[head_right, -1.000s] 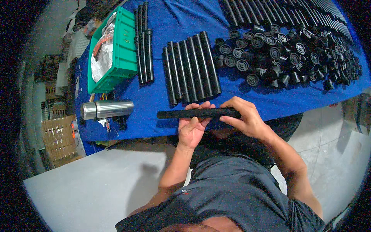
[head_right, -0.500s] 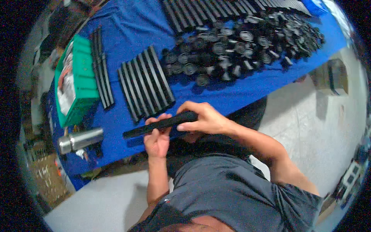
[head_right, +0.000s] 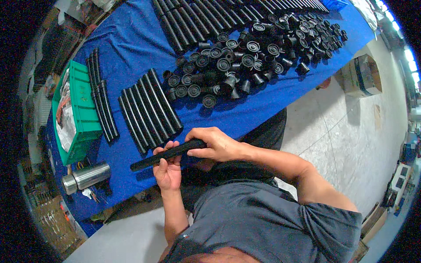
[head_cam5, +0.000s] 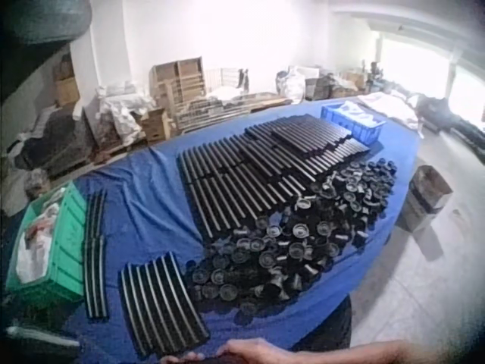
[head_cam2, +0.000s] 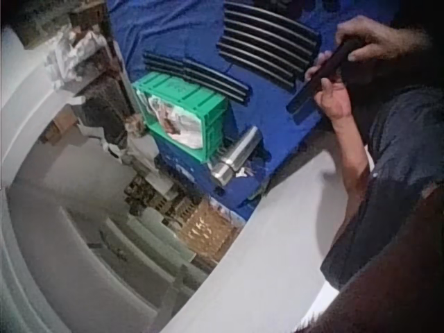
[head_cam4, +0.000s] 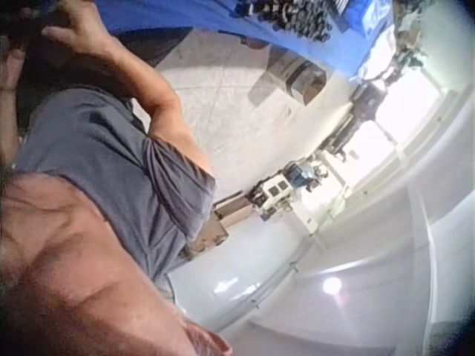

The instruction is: The person picks up a tube and a cap, pushes the cap onto the end of the tube, and places the assembly on the table before organizing several other tubes into a row.

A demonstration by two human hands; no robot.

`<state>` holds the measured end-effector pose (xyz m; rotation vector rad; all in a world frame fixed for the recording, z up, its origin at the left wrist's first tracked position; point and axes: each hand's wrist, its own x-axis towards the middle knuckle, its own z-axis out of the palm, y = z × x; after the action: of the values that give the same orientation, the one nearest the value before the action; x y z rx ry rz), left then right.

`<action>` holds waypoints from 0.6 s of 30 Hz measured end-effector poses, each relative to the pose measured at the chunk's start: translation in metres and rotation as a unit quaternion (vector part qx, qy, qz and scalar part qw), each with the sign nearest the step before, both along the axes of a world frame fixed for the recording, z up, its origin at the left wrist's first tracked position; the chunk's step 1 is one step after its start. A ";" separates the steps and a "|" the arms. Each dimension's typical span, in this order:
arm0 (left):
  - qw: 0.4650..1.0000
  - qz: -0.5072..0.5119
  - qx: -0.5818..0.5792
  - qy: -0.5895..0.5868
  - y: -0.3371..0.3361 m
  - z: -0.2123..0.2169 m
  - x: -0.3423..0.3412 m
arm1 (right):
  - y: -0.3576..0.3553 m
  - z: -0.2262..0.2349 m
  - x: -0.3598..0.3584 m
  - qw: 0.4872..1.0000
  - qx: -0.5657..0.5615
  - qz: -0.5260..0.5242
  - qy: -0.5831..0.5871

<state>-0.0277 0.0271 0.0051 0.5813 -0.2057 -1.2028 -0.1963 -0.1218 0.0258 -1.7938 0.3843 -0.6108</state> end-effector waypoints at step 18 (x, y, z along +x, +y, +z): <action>1.000 -0.009 0.014 -0.024 0.000 -0.002 0.003 | -0.001 0.002 -0.004 0.999 0.032 0.002 0.043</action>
<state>-0.0251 0.0272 0.0035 0.6339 -0.2367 -1.2116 -0.1998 -0.1229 0.0280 -1.7629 0.4541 -0.5141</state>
